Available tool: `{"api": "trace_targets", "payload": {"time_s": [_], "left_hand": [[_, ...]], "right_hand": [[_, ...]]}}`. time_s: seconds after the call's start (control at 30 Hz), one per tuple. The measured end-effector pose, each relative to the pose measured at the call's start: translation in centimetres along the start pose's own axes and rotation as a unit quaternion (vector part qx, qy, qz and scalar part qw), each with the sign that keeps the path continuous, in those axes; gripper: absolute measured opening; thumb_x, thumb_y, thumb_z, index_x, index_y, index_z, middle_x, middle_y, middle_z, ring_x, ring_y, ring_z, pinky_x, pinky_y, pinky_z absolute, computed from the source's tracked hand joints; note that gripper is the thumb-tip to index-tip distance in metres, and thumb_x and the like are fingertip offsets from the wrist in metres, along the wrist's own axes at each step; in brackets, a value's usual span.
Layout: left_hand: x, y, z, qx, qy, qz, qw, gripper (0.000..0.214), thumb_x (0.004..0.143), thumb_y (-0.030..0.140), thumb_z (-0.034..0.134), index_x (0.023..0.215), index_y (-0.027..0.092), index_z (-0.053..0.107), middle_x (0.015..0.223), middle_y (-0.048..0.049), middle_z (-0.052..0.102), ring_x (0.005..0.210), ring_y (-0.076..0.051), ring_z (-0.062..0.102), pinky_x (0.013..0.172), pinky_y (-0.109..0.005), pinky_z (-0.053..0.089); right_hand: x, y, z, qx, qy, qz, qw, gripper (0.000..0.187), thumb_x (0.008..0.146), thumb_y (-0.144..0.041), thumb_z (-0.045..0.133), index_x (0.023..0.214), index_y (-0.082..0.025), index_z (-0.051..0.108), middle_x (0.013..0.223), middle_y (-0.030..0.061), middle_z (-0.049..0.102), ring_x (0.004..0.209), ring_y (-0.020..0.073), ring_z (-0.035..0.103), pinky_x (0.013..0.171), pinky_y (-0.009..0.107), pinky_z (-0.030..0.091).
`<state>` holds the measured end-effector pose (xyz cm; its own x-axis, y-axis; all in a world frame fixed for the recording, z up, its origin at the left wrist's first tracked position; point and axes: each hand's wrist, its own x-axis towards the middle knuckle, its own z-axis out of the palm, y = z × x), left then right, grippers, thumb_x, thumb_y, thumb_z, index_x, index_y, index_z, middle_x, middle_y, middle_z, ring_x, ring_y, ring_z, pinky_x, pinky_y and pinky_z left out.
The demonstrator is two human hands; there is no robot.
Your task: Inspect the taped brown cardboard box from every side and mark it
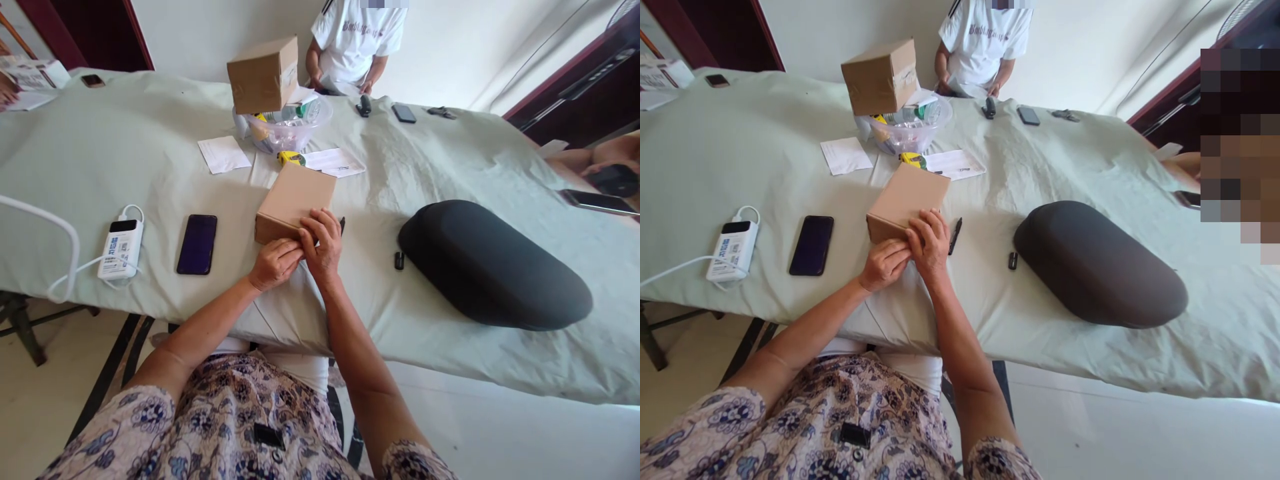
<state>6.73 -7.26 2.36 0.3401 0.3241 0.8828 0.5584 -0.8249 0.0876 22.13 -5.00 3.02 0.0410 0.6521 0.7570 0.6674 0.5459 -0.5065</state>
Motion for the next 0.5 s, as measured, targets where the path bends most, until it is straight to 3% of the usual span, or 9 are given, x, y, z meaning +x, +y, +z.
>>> {"api": "trace_targets", "payload": {"time_s": [0.07, 0.13, 0.27, 0.37, 0.5], "left_hand": [[-0.2, -0.7, -0.5, 0.025, 0.034, -0.041, 0.998, 0.023, 0.099, 0.023, 0.056, 0.116, 0.02, 0.071, 0.101, -0.0083, 0.075, 0.096, -0.019, 0.071, 0.09, -0.033, 0.056], [-0.5, -1.8, -0.8, 0.073, 0.083, -0.122, 0.986, 0.031, 0.097, 0.035, 0.062, 0.124, 0.02, 0.068, 0.107, -0.011, 0.073, 0.101, -0.023, 0.07, 0.095, -0.038, 0.053], [-0.6, -3.8, -0.7, 0.048, 0.115, -0.283, 0.951, 0.077, 0.089, 0.067, 0.065, 0.144, 0.015, 0.049, 0.134, -0.021, 0.06, 0.129, -0.032, 0.058, 0.109, -0.047, 0.048], [-0.3, -4.0, -0.1, -0.011, 0.089, -0.322, 0.943, 0.091, 0.083, 0.078, 0.061, 0.148, 0.017, 0.042, 0.141, -0.0217, 0.055, 0.134, -0.032, 0.055, 0.112, -0.046, 0.048], [0.0, -3.3, 0.2, -0.009, 0.069, -0.327, 0.943, 0.077, 0.084, 0.076, 0.063, 0.135, 0.018, 0.055, 0.137, -0.0195, 0.058, 0.132, -0.031, 0.058, 0.116, -0.046, 0.045]], "right_hand": [[0.0, 0.4, 0.1, 0.015, 0.013, 0.002, 1.0, 0.027, 0.1, -0.043, 0.057, 0.107, -0.023, 0.074, 0.124, 0.0106, 0.072, 0.133, 0.0269, 0.06, 0.118, 0.055, 0.048], [0.0, 0.8, 0.0, 0.033, 0.024, -0.001, 0.999, 0.026, 0.1, -0.043, 0.058, 0.106, -0.023, 0.074, 0.124, 0.01, 0.072, 0.134, 0.0266, 0.06, 0.117, 0.054, 0.049], [0.1, 1.0, -0.4, 0.055, 0.024, -0.012, 0.998, 0.022, 0.099, -0.041, 0.06, 0.105, -0.024, 0.074, 0.123, 0.009, 0.073, 0.134, 0.0257, 0.061, 0.117, 0.054, 0.05], [0.1, 0.8, -0.5, 0.066, 0.003, -0.022, 0.998, 0.021, 0.098, -0.042, 0.063, 0.104, -0.024, 0.072, 0.124, 0.0091, 0.072, 0.135, 0.0258, 0.06, 0.117, 0.054, 0.05], [0.0, 0.4, -0.2, 0.053, -0.007, -0.023, 0.998, 0.03, 0.092, -0.052, 0.069, 0.103, -0.024, 0.068, 0.127, 0.0109, 0.069, 0.135, 0.0282, 0.059, 0.116, 0.056, 0.05]]}}
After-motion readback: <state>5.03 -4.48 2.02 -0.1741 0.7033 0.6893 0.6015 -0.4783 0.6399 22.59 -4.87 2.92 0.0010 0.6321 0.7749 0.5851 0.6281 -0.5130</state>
